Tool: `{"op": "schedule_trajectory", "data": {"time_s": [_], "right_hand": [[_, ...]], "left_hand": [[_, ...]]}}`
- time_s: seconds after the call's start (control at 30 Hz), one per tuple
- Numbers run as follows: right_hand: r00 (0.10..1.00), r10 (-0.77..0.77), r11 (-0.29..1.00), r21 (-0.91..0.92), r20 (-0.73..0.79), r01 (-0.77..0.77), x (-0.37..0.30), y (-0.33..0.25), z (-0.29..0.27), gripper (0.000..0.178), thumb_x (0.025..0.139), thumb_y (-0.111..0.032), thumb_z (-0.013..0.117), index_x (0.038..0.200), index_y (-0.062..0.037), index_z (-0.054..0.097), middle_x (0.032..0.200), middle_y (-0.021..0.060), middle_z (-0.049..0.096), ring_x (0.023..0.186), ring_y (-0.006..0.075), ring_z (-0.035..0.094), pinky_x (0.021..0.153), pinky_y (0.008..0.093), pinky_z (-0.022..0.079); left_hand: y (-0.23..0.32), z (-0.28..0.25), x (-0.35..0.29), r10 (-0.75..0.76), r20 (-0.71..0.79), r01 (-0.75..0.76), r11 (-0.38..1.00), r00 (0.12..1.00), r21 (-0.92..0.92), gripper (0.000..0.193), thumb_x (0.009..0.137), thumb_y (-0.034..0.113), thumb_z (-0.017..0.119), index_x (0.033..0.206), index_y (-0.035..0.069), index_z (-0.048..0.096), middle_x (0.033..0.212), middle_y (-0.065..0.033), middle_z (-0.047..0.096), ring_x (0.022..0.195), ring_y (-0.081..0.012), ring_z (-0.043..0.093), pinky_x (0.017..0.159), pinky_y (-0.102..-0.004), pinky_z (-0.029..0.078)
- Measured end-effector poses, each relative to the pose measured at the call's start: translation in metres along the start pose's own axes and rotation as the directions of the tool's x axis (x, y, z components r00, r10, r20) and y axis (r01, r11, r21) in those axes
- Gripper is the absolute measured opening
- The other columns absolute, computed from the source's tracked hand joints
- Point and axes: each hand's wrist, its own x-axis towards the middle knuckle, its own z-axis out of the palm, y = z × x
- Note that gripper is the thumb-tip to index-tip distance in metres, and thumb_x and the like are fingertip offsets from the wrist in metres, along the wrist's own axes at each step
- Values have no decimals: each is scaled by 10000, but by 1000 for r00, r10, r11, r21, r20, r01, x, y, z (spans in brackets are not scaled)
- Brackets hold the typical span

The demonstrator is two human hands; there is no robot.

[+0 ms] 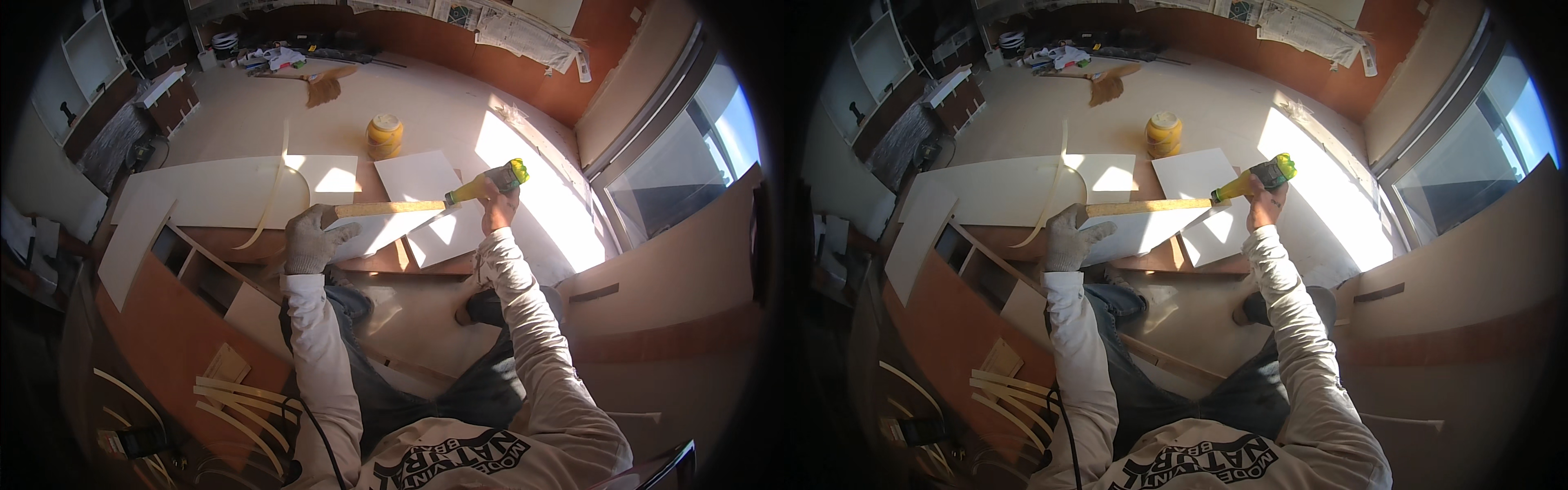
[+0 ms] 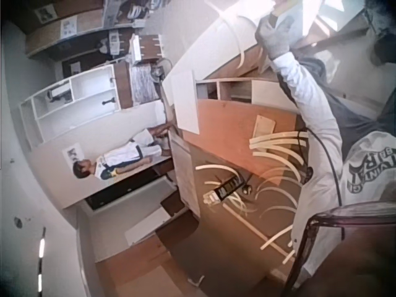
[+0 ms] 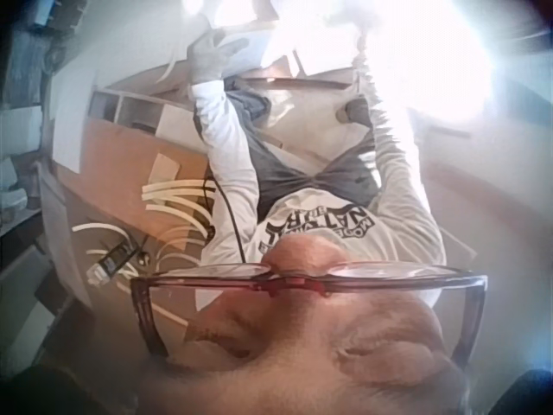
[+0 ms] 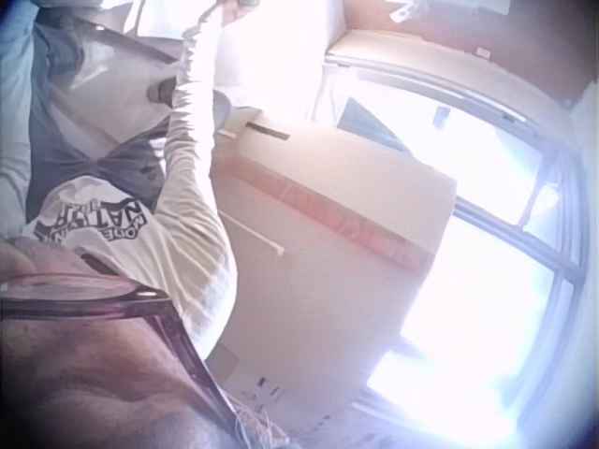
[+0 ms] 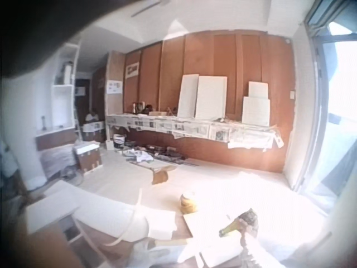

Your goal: The person applies glue from a green bottle to the edges of white wooden panels and thin wooden strips. They then press the strips onto the panels to attach them. The person handles multiple panels and strips, working on the floor in a room with other furniture parts.

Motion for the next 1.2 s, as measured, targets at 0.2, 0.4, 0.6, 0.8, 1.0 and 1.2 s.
{"op": "schedule_trajectory", "data": {"time_s": [0.2,0.4,0.6,0.8,1.0,1.2], "right_hand": [[949,299,863,396,98,-313,-6,9,-48,249,930,-91,572,1142,18,502,1085,137,607,1005,292,627,836,502,570],[810,577,498,741,103,-450,-33,18,-59,199,979,-108,488,1111,31,543,1103,171,618,1038,319,627,884,516,565],[501,762,269,504,409,-821,-80,1,-64,310,920,-77,555,1174,59,440,1106,245,588,1016,390,632,834,513,584],[224,884,142,221,411,-965,-127,61,-91,296,896,-61,579,1132,59,448,1046,242,589,909,381,653,793,510,593],[119,992,105,252,43,-962,-181,180,-127,233,920,-64,580,1120,46,533,1047,192,572,960,322,621,803,420,609],[-108,994,-92,403,-17,-911,-221,281,-188,279,966,-101,535,1201,48,509,1152,189,534,1025,320,582,807,374,620]], "left_hand": [[-17,13,0,23,-20,-25,995,1000,-95,403,654,275,874,892,33,658,805,-122,692,720,-227,678,684,-342,539],[2,17,0,-15,71,16,1000,997,-20,394,698,147,855,1000,-18,662,905,-105,704,811,-146,639,747,-316,527],[0,14,11,83,89,-93,989,993,115,456,688,216,858,1018,-27,659,885,-140,703,805,-220,664,764,-348,527],[1,18,30,-3,145,-12,995,989,102,521,710,274,837,1067,-44,632,933,-212,690,837,-295,682,762,-372,532],[-1,19,37,-74,169,53,991,983,122,568,698,302,840,1077,-60,621,950,-226,679,875,-352,663,793,-403,519],[-13,29,21,79,96,-94,981,992,168,518,694,265,848,1041,-49,626,905,-225,675,831,-360,661,782,-404,521]]}}
